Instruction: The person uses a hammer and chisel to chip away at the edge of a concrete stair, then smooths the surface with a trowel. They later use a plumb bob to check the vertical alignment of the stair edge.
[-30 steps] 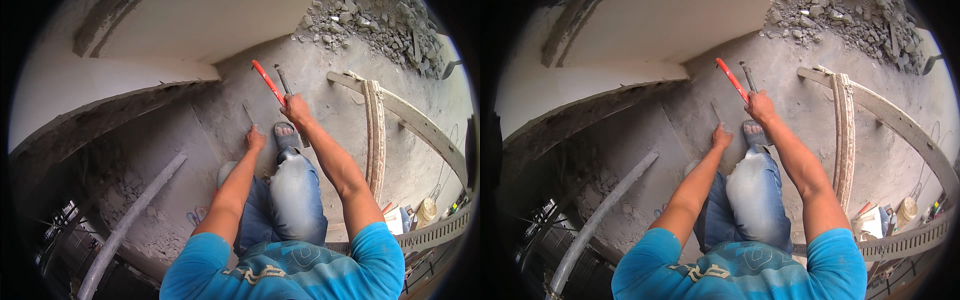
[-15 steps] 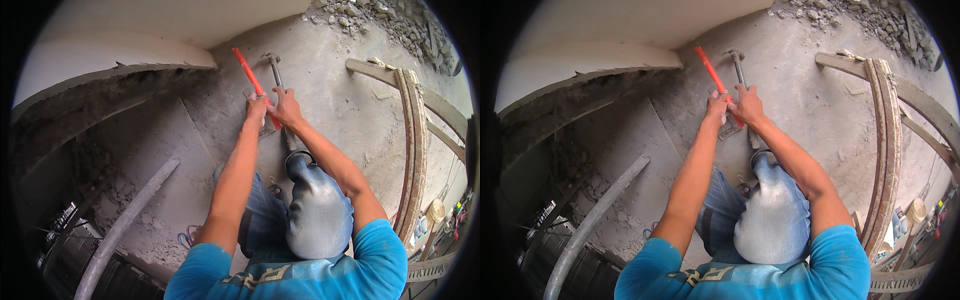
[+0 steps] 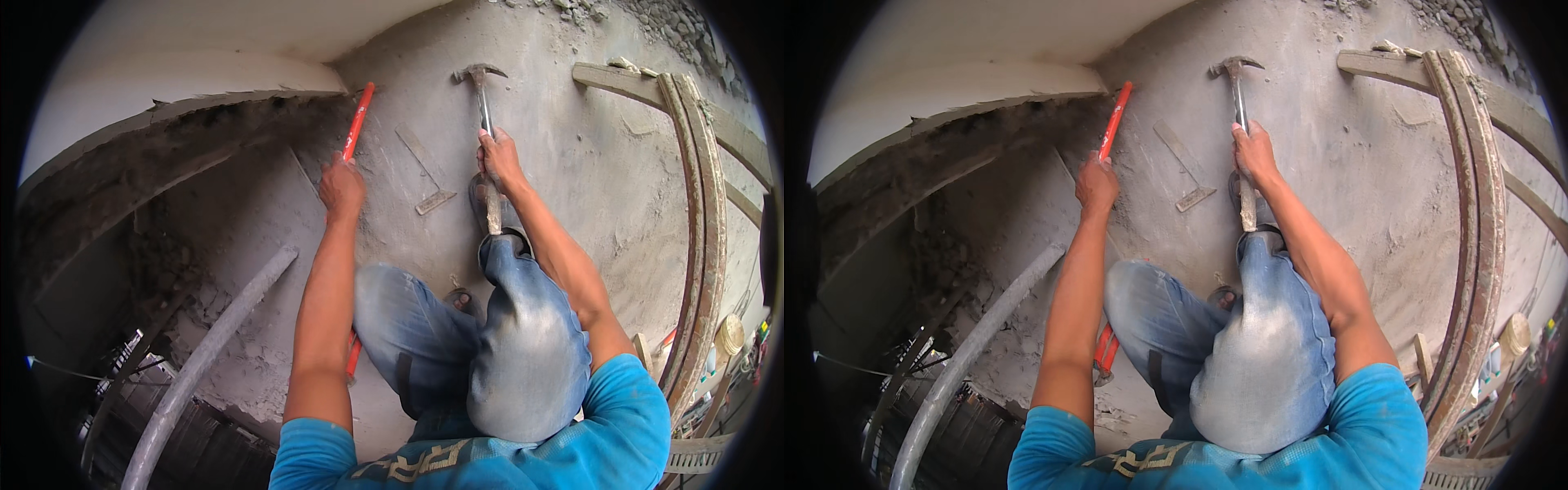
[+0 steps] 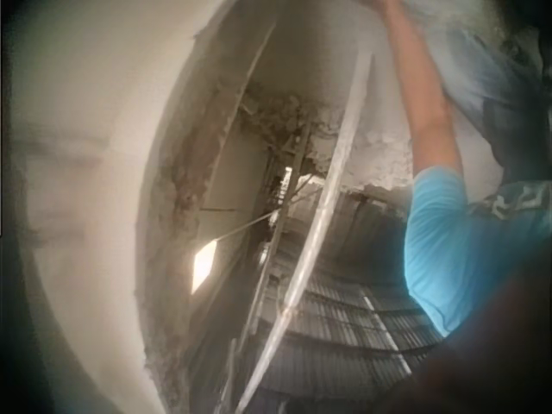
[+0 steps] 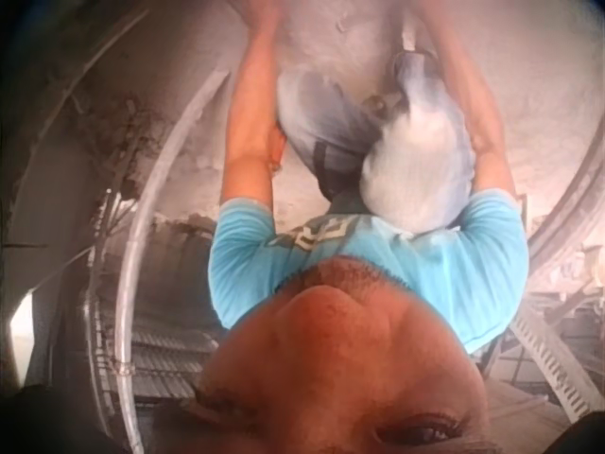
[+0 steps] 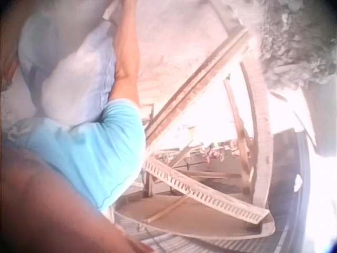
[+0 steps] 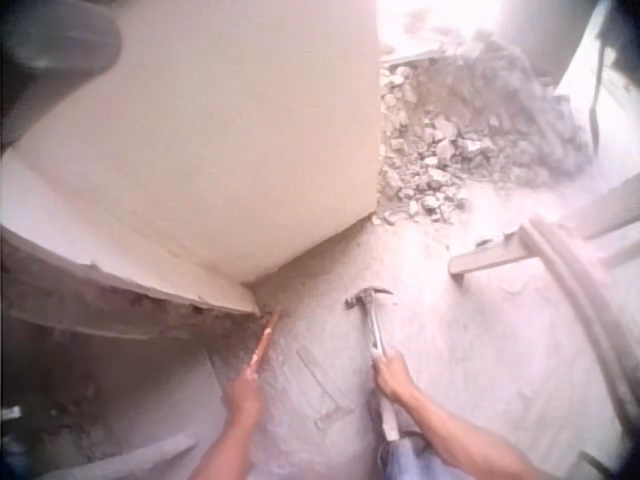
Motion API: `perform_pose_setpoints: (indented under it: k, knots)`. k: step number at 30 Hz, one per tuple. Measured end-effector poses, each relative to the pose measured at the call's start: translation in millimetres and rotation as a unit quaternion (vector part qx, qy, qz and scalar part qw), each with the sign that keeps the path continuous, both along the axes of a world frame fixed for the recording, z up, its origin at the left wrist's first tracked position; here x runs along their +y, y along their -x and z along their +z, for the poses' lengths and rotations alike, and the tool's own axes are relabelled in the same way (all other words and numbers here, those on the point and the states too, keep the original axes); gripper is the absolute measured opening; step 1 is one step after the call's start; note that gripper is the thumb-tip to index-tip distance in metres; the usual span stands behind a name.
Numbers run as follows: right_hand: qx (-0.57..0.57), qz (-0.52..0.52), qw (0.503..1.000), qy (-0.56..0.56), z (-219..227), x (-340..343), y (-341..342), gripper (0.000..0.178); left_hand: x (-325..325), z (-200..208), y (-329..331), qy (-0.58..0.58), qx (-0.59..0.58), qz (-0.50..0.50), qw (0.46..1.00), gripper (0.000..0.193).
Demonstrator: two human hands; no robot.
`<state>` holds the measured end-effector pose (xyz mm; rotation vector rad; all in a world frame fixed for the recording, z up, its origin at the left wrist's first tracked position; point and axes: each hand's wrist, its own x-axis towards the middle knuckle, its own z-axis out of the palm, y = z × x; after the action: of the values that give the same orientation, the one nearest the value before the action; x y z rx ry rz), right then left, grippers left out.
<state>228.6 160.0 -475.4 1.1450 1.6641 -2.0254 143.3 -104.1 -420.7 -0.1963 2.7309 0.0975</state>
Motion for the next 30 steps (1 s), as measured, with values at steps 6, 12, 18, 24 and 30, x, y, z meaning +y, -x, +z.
perform_pose_setpoints:
  k: [6,12,18,24,30]
  knots:
    - [0.149,0.086,0.949,-0.263,27,-4,13,0.024,-2,-2,10,-0.006,-0.004,0.009,1.000,0.028]
    - [0.073,0.044,0.988,0.126,31,8,12,0.018,-23,-35,6,-0.093,-0.044,0.015,0.995,0.031]
    - [0.016,0.062,0.996,0.064,-7,-7,-10,0.016,-5,-8,11,-0.123,-0.058,0.000,0.991,0.034]
    - [0.046,0.071,0.993,0.077,-4,-15,-5,0.018,6,1,3,-0.043,0.013,-0.032,0.998,0.029]
    - [0.077,0.095,0.989,0.086,17,-31,6,0.021,11,-1,-4,-0.078,-0.046,0.002,0.996,0.033]
